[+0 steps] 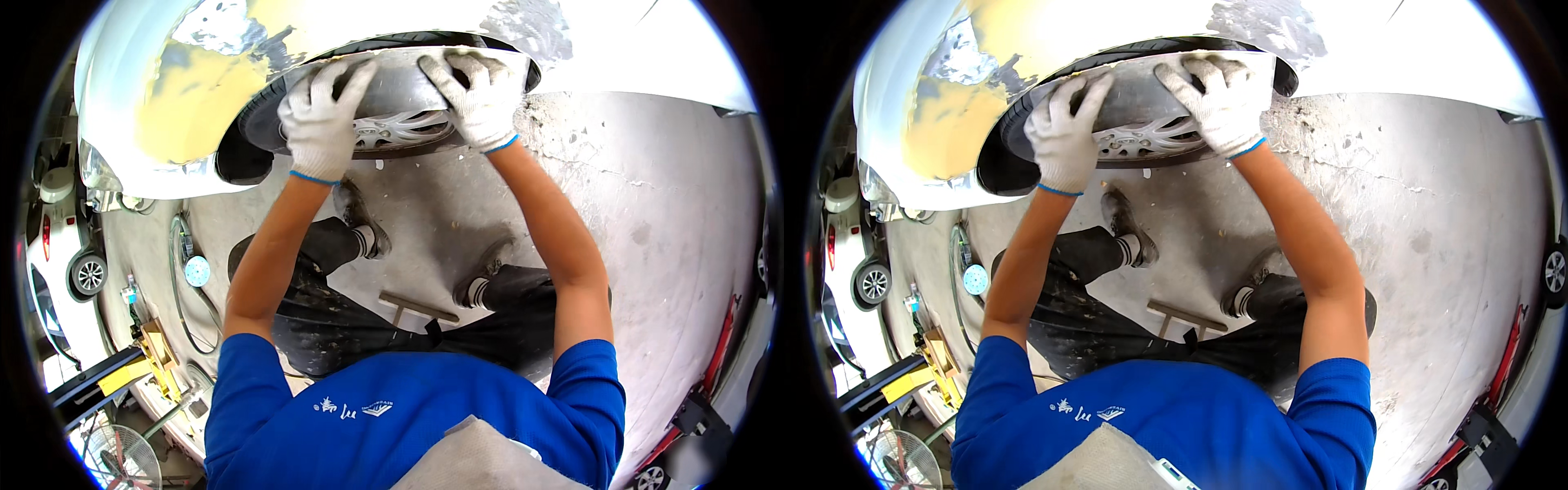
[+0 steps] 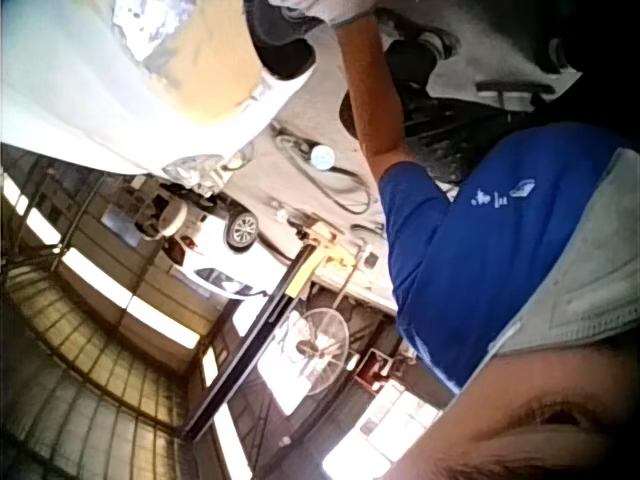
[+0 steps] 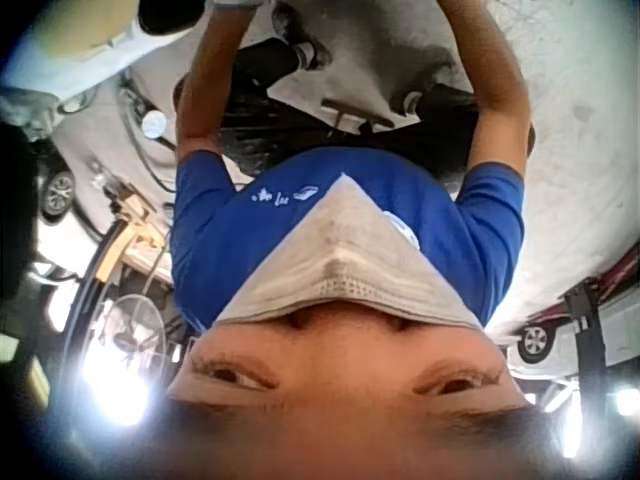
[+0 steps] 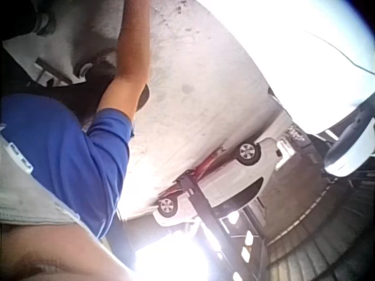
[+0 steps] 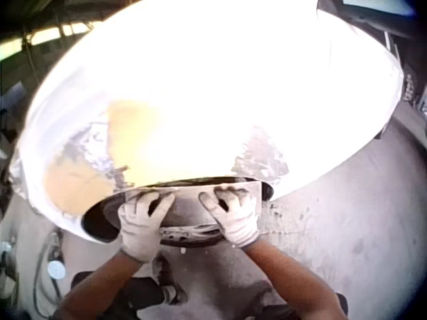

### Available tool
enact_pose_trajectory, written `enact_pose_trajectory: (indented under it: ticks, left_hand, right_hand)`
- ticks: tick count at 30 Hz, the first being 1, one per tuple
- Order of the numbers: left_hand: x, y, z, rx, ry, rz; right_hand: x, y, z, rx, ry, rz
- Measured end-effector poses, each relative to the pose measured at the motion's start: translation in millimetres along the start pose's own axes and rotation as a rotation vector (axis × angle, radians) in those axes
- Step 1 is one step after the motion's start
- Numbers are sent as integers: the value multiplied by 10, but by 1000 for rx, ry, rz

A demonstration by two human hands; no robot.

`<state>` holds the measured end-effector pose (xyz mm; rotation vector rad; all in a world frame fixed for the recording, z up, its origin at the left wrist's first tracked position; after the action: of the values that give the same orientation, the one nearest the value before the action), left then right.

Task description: The person applies yellow body filler to the front wheel arch of a white car using a putty knife and a flexible spreader. They repeatedly scoop filler onto the spreader and smooth it over the curved surface around the tire.

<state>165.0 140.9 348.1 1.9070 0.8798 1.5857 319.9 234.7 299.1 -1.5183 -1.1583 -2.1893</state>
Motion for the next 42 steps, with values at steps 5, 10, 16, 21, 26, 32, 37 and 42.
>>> enact_pose_trajectory:
  ticks: [5,10,16,21,26,32,37,42]
  left_hand:
    - [99,610,117,-189,-126,100]
    - [-89,764,257,-207,-71,-35]
    - [-411,873,489,-292,-42,-255]
    - [-618,1093,562,-293,-66,-263]
    - [-462,1315,546,-303,-95,-231]
    - [-128,1478,525,-251,-149,-195]
    - [-85,1420,575,-223,-172,-214]
    - [-189,1307,601,-291,-140,-251]
  right_hand:
    - [171,439,4,102,13,-34]
    - [119,774,-76,71,38,-178]
    - [-173,1186,-359,123,53,-294]
    - [-251,1432,-497,136,28,-335]
    - [-123,1552,-443,119,10,-279]
    - [131,1611,-306,91,-27,-222]
    - [108,1613,-230,134,-60,-218]
    - [-44,1532,-243,136,-49,-274]
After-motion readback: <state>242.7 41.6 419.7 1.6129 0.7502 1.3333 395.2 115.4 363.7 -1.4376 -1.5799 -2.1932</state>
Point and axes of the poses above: each hand's wrist, its own x-axis towards the middle knuckle, its own y-axis out of the back of the hand, z = x × y, the point moved 9 cm from there along x, towards the middle knuckle, and after that the axes turned 9 degrees about -x, right-handed, at the moved point
